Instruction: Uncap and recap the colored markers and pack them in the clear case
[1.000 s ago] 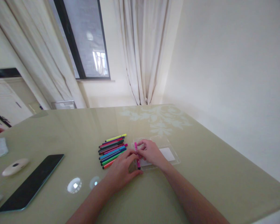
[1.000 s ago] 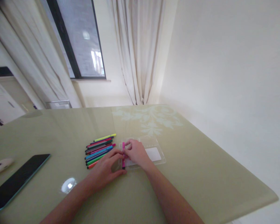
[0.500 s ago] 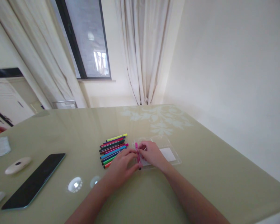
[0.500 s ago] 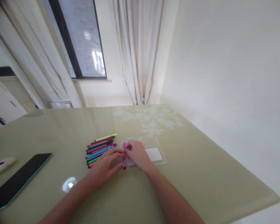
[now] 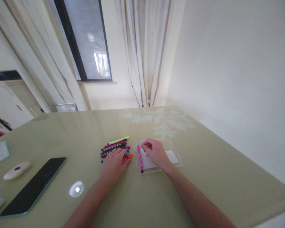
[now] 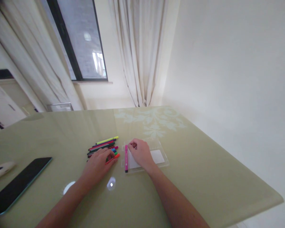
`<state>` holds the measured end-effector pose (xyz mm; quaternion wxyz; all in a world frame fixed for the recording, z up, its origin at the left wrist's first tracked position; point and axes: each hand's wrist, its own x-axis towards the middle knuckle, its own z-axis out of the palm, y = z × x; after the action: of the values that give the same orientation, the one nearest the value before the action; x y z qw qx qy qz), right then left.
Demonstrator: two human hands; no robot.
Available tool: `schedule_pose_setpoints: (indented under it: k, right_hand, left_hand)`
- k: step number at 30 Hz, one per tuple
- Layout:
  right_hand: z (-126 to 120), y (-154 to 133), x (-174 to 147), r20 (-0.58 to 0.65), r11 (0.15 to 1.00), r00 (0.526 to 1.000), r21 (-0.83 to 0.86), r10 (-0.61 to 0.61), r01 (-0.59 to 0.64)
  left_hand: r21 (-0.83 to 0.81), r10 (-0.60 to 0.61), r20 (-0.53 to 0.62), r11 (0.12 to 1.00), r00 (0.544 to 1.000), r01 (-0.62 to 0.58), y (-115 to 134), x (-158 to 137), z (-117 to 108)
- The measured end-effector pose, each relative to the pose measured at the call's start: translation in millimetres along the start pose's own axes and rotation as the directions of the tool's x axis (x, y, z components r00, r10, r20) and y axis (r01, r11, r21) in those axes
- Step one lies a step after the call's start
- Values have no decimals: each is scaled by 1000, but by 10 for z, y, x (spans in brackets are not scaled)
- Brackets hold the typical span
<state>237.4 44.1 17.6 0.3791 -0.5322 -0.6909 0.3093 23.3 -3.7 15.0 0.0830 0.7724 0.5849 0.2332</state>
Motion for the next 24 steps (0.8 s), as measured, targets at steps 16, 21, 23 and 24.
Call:
schedule_pose_setpoints:
  k: [16,21,23,24]
  right_hand:
    - [12,-224,-57,192,907,978,422,-85,-4]
    - [31,-242,-74,206,846,975,531,-82,-41]
    - [-3,-235,-51,151,824,988,564,-39,-53]
    - [-26,-229,-35,111,813,994,579,-10,-56]
  left_hand:
    - [-744,-177,73,645,982,171,236,54,-38]
    - [-770,-161,91,615,983,172,251,48,-4]
    - [-779,-155,86,605,984,163,244,50,2]
    - [-784,-153,85,600,985,161,239,51,6]
